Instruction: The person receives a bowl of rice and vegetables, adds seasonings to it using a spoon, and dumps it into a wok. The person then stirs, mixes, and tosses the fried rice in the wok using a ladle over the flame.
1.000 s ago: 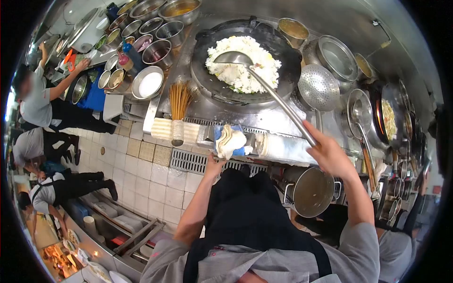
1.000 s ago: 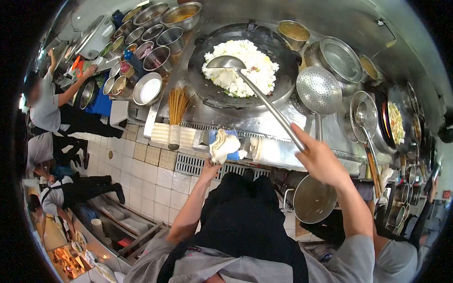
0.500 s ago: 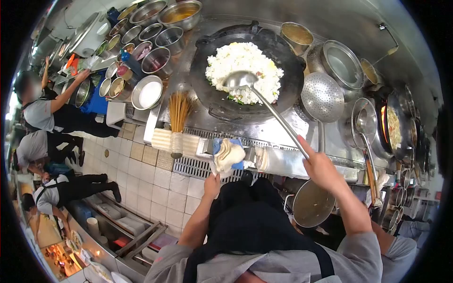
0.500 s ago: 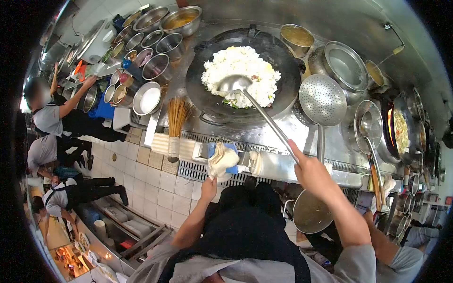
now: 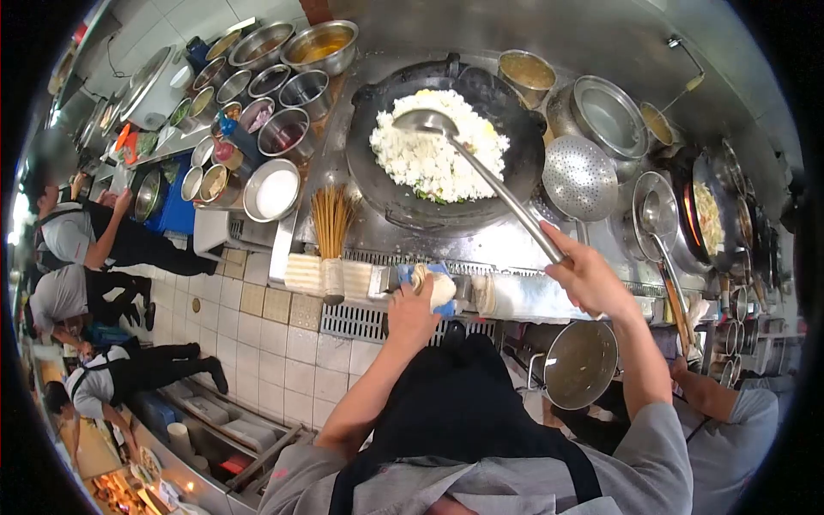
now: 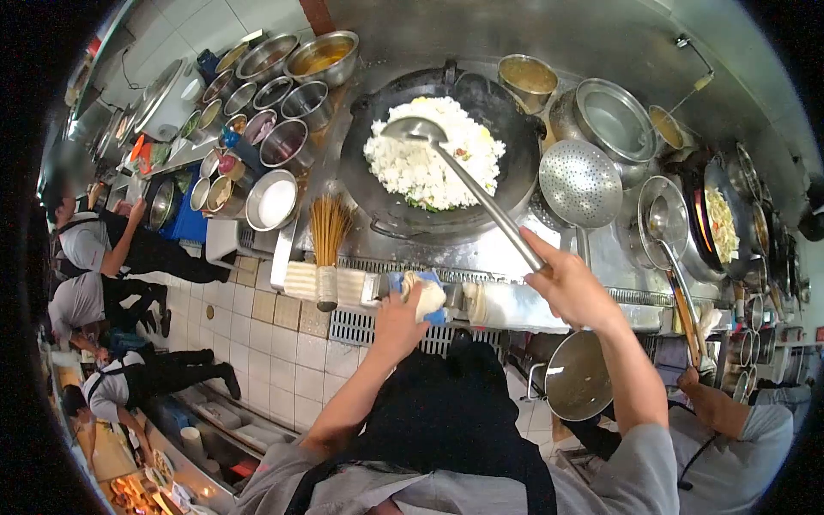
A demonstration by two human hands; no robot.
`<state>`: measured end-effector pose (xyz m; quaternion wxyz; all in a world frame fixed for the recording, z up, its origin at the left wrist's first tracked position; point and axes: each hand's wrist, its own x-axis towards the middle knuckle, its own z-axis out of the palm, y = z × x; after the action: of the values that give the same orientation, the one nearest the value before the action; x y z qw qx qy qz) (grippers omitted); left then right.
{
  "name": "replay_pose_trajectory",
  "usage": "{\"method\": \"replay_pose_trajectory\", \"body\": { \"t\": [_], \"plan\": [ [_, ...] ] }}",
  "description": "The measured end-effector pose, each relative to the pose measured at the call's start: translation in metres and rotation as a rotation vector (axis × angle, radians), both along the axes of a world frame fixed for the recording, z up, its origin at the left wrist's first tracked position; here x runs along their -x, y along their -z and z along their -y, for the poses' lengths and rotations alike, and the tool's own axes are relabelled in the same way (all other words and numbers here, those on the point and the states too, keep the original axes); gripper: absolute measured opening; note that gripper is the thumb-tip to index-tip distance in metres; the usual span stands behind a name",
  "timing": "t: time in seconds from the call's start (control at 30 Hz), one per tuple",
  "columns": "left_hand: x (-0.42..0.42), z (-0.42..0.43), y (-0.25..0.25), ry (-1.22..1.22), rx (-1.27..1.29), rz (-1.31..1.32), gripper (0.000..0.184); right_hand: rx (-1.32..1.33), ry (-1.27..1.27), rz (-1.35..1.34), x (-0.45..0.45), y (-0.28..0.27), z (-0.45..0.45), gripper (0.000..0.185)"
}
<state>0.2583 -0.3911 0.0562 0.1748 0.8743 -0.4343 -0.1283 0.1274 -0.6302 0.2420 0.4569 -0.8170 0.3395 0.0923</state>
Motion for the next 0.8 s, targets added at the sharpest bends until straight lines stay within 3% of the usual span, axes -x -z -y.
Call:
{"method": "replay_pose_trajectory", "body": {
  "t": [0.03, 0.1, 0.13, 0.2, 0.3, 0.37, 0.4, 0.43, 0.47, 0.5, 0.53, 0.6, 0.63, 0.73, 0.77, 0.8],
  "plan": [
    [-0.004, 0.004, 0.008, 0.014, -0.057, -0.052, 0.064, 0.097, -0.008, 0.149, 0.009, 0.024, -0.004, 0.065],
    [-0.008, 0.007, 0.020, 0.031, -0.038, -0.021, 0.066, 0.412, -0.035, 0.142, 0.003, 0.062, -0.013, 0.068],
    [-0.009, 0.007, 0.028, 0.048, -0.033, -0.005, 0.067, 0.471, -0.041, 0.027, -0.012, 0.079, -0.016, 0.070],
    [-0.014, 0.010, 0.038, 0.086, 0.016, 0.006, 0.067, 0.388, -0.109, 0.049, -0.035, 0.125, 0.012, 0.070],
    [-0.026, 0.009, 0.035, 0.119, 0.035, -0.213, 0.063, -0.022, 0.138, -0.061, -0.065, 0.026, -0.002, 0.070],
    [-0.040, -0.002, 0.033, 0.105, 0.120, -0.434, 0.062, 0.034, 0.180, 0.009, -0.061, 0.028, -0.014, 0.069],
    [-0.044, -0.006, 0.040, -0.043, 0.268, -0.801, 0.058, 0.065, 0.198, 0.046, -0.057, 0.029, -0.021, 0.069],
    [-0.044, -0.012, 0.051, -0.195, 0.411, -1.166, 0.055, 0.326, 0.090, 0.315, -0.055, 0.084, -0.019, 0.068],
    [-0.047, -0.019, 0.059, -0.354, 0.546, -1.528, 0.051, 0.503, 0.083, -0.078, -0.072, 0.081, -0.033, 0.067],
    [-0.060, -0.026, 0.060, -0.313, 0.516, -1.909, 0.045, 0.522, 0.016, -0.083, -0.079, 0.097, -0.030, 0.065],
    [-0.066, -0.028, 0.050, -0.251, 0.575, -2.096, 0.046, 0.544, -0.053, -0.086, -0.089, 0.104, -0.025, 0.064],
    [-0.079, -0.023, 0.041, -0.207, 0.670, -2.161, 0.048, 0.211, 0.065, 0.066, -0.089, 0.084, -0.009, 0.063],
    [-0.083, -0.017, 0.029, -0.313, 0.718, -2.107, 0.052, 0.079, 0.146, 0.096, -0.086, 0.055, -0.011, 0.063],
    [-0.102, -0.010, 0.020, -0.339, 0.804, -1.955, 0.052, 0.203, 0.156, 0.005, -0.059, 0.018, -0.042, 0.064],
    [-0.109, -0.005, 0.014, -0.377, 0.818, -1.905, 0.052, 0.405, 0.082, 0.175, -0.038, 0.062, -0.043, 0.066],
    [-0.116, 0.000, 0.009, -0.414, 0.827, -1.856, 0.053, 0.460, 0.081, 0.041, -0.033, 0.062, -0.058, 0.067]
  ]
}}
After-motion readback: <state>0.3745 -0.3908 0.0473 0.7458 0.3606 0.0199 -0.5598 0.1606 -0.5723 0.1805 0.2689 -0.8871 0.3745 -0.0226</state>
